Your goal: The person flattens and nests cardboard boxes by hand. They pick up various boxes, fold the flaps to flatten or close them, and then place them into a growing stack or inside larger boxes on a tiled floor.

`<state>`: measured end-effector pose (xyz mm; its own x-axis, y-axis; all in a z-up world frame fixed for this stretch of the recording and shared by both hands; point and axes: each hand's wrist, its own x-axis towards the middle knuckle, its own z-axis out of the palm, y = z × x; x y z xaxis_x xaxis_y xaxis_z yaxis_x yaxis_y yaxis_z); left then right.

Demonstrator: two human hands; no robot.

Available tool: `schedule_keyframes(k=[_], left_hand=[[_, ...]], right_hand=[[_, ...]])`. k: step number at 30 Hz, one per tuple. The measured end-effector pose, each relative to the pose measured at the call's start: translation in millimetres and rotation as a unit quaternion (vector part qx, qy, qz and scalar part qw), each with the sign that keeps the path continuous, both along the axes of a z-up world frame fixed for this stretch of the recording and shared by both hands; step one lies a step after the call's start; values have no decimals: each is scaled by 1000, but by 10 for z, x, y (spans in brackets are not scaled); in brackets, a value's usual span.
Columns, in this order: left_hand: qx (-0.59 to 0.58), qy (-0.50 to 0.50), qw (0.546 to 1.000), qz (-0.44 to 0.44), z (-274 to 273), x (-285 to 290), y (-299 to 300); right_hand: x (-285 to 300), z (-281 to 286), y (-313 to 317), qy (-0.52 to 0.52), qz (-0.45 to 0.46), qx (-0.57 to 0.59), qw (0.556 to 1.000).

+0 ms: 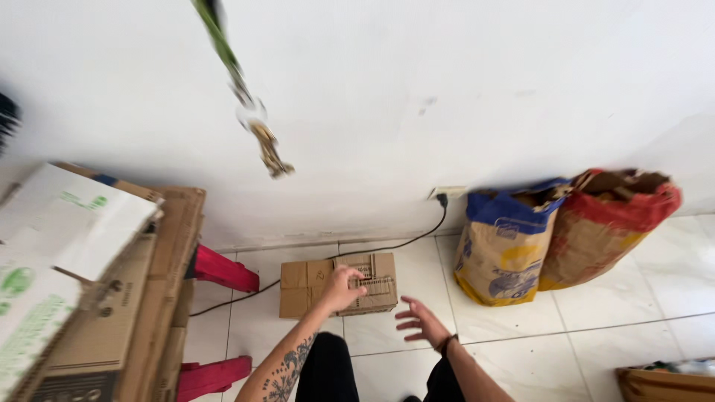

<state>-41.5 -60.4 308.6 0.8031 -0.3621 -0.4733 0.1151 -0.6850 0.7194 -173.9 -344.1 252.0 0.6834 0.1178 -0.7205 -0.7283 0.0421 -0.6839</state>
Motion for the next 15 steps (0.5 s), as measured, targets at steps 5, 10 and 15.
schedule_keyframes(k=[5,10,15], left_hand=[[-17,36,999,-36,1360,-510,-169],[13,77,985,-157,2658,-1127,-276],[5,88,976,-200,2965,-1633,-262]], right_hand=[[-585,1254,226,30,5,68,997],[-1119,2504,378,117,8,141,983],[-1397,3057,374,133,71,124,981]])
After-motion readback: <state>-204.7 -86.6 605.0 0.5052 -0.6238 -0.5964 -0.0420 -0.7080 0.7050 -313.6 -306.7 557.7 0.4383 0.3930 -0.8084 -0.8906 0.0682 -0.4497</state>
